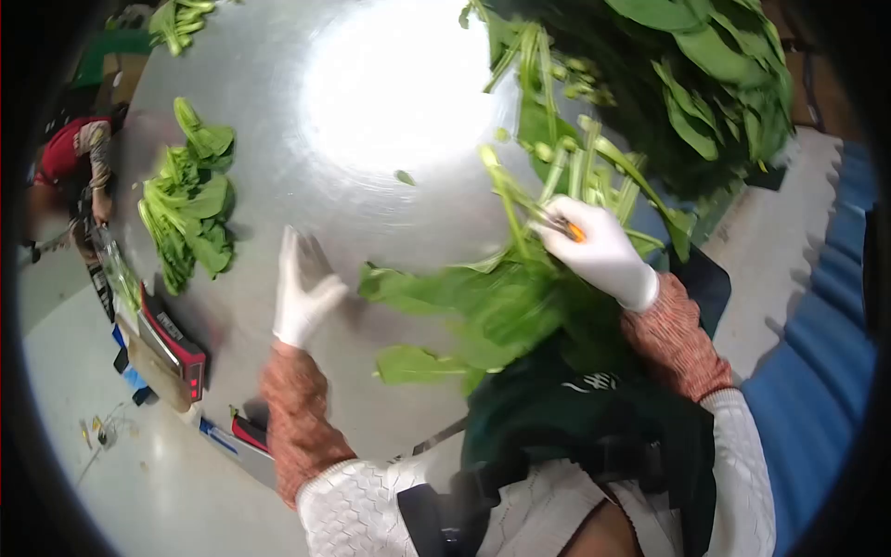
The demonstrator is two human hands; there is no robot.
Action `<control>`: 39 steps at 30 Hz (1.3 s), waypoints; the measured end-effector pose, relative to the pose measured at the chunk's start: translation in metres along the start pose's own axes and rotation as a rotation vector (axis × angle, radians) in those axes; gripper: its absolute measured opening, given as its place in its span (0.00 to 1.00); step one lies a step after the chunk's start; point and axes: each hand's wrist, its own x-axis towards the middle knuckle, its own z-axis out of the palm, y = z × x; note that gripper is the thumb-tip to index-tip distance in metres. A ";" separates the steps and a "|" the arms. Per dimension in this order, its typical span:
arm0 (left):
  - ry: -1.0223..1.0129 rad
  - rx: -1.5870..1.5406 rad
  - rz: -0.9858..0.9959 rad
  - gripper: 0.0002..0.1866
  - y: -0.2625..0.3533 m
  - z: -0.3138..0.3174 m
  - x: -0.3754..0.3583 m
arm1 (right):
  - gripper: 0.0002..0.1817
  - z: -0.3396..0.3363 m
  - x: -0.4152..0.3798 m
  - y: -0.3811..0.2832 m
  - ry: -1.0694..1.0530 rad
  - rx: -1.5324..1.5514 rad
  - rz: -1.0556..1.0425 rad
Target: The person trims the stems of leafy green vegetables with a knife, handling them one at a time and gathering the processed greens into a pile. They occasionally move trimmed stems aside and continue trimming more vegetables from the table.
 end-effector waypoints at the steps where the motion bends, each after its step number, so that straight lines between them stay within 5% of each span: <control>1: -0.047 0.228 0.101 0.64 -0.033 0.030 -0.035 | 0.07 0.001 0.001 0.003 0.049 -0.067 -0.096; 2: -0.077 0.416 0.042 0.70 -0.012 0.065 -0.069 | 0.07 0.004 0.003 0.007 0.092 -0.131 -0.198; 5: -0.119 0.278 -0.037 0.80 -0.005 0.138 -0.154 | 0.21 0.017 0.019 -0.001 0.037 -0.530 -0.278; 10: 0.095 0.566 -0.015 0.76 0.015 0.223 -0.173 | 0.24 0.041 0.044 0.024 0.042 -0.932 -0.420; 19: 0.075 0.745 0.109 0.68 0.034 0.269 -0.129 | 0.31 -0.036 -0.021 0.094 0.118 -0.844 -0.165; 26: -0.006 0.752 0.572 0.34 0.100 0.378 -0.067 | 0.35 -0.099 -0.095 0.155 0.313 -0.761 -0.080; 29: -0.129 0.890 0.717 0.43 0.129 0.414 -0.054 | 0.32 -0.131 -0.124 0.194 0.471 -0.672 -0.131; 32: -0.225 0.626 0.789 0.57 0.168 0.452 -0.050 | 0.28 -0.149 -0.139 0.234 0.609 -0.640 -0.045; 35: -0.337 0.671 0.852 0.54 0.186 0.494 -0.042 | 0.23 -0.163 -0.142 0.281 0.688 -0.587 0.078; 39: -0.492 0.731 0.828 0.48 0.199 0.529 -0.037 | 0.30 -0.186 -0.148 0.315 0.594 -0.568 0.312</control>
